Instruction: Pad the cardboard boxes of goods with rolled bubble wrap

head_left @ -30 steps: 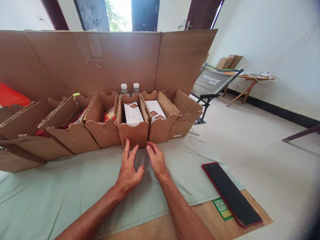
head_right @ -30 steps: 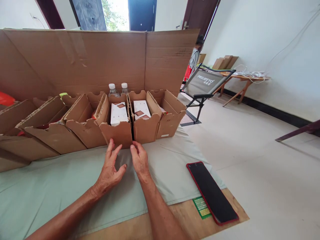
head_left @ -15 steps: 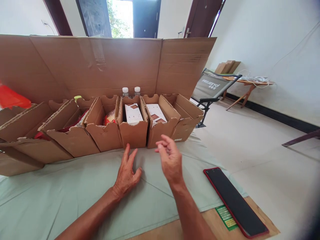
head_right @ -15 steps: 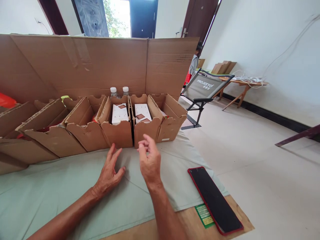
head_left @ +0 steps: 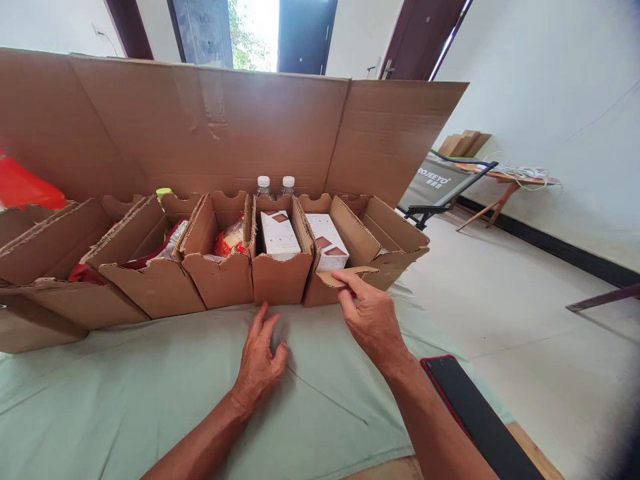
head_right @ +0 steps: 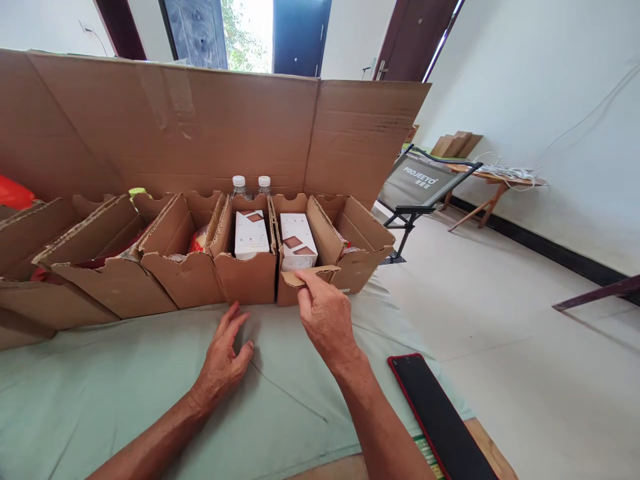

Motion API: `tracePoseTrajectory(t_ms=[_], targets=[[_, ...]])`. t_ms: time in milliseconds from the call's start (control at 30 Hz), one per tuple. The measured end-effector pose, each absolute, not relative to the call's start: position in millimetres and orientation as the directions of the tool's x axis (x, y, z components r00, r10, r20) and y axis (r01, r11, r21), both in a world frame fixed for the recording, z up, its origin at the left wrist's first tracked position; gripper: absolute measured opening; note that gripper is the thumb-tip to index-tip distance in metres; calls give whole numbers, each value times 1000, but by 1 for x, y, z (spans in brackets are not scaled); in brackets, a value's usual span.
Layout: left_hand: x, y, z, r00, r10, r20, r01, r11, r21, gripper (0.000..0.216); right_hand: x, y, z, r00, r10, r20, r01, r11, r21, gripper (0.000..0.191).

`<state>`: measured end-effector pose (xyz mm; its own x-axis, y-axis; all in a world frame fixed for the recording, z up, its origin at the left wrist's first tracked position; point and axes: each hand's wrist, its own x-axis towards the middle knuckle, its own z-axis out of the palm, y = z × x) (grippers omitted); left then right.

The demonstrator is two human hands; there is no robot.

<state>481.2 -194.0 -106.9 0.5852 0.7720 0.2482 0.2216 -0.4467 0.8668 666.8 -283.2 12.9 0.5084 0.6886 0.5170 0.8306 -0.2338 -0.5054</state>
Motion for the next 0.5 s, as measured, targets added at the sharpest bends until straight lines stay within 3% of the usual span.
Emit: tracePoseTrajectory(t_ms=[200,333,500], targets=[[483,-192,-110,598,773,211,220,-411,885,52,675,-279,18,524,657,542,820,-217,-529,36],[485,-191,-110,589,777,223,215,-416,884,51,650,-281,30,563,612,555,772,-149,-618,44],[490,-190,-94,597,756,269,178,-452,874,55,584,-254,50,285,764,579,856,70,-513,30]])
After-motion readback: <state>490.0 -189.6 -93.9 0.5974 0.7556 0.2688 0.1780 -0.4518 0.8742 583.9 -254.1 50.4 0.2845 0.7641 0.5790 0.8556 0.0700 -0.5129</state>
